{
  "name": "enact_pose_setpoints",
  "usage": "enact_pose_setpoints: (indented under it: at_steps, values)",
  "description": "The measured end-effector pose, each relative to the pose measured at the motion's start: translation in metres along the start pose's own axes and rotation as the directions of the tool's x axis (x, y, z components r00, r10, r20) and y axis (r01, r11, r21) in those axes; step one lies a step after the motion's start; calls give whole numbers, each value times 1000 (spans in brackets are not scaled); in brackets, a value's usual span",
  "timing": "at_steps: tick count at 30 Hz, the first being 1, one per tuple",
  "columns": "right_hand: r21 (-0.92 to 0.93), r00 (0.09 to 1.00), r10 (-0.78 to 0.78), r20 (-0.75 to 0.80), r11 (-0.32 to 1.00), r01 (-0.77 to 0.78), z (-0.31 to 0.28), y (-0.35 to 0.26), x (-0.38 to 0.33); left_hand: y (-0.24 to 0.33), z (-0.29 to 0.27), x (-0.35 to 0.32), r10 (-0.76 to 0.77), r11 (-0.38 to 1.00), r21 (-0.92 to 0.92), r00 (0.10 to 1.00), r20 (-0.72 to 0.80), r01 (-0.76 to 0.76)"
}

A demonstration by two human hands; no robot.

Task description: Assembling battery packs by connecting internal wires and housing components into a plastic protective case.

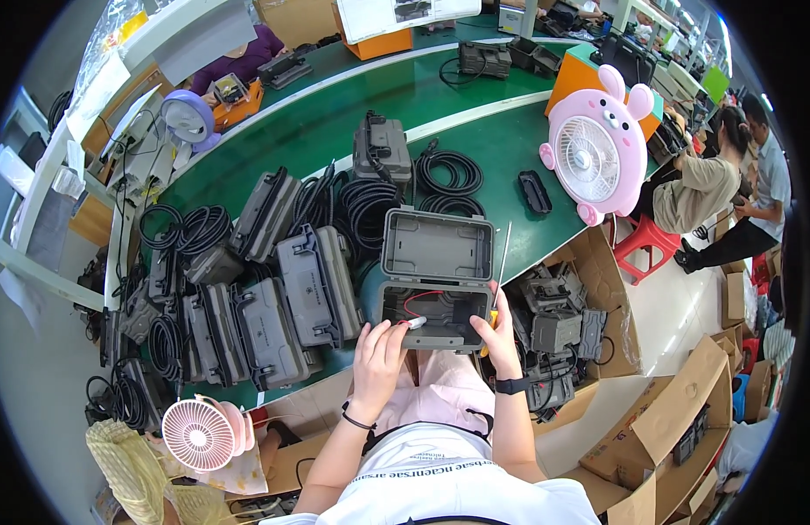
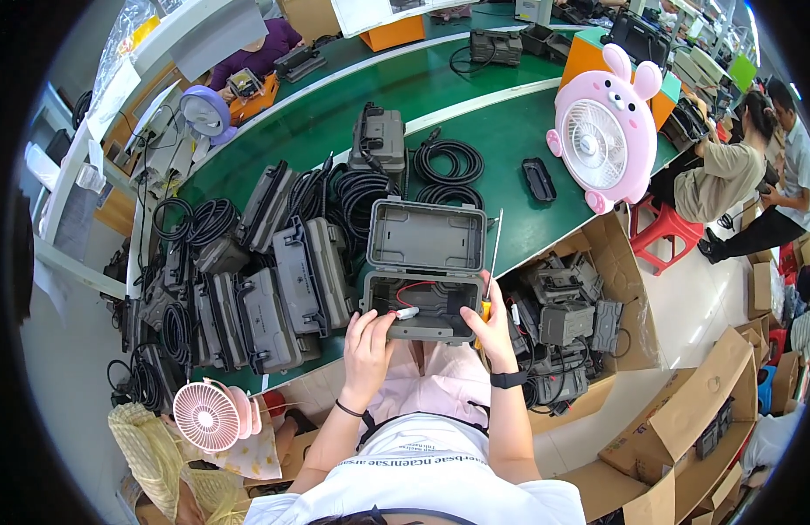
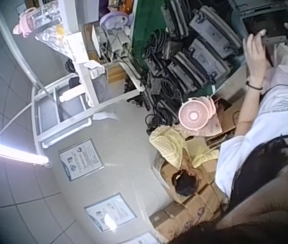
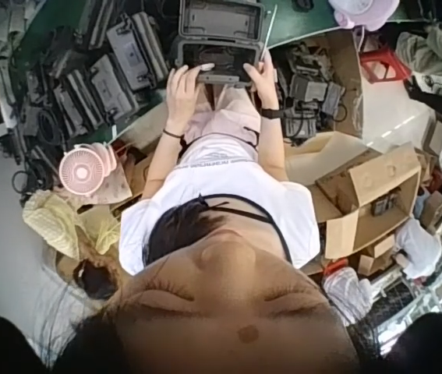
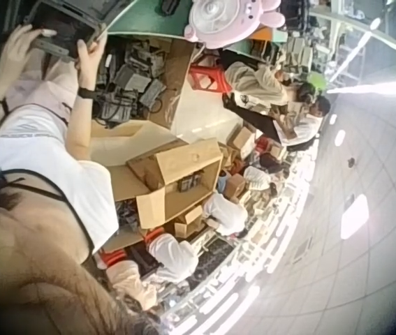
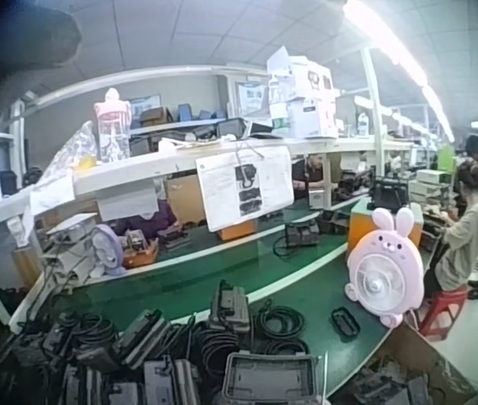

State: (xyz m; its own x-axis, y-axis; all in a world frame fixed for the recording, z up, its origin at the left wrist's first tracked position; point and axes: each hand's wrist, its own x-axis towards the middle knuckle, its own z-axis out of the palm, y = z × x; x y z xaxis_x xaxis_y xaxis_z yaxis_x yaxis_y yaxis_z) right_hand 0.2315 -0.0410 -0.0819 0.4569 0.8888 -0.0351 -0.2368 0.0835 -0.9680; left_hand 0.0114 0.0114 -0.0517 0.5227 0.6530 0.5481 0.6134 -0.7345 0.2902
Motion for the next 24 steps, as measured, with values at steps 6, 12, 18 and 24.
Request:
enact_pose_setpoints:
  at_steps: [6,12,18,24]
  values:
    - [78,999,49,16,996,-50,2,-1,0,-4,1,0,26,1000,16,1000,-4,-26]
    - [95,993,-98,-57,990,104,4,-4,3,-5,2,-7,-2,1000,23,1000,8,1]
    - [92,991,-90,-99,991,99,1,-15,7,-11,6,-20,-1,998,61,1000,8,0]
    - [-23,971,-198,-134,980,197,3,-20,10,-10,7,-21,5,999,51,1000,13,-6]
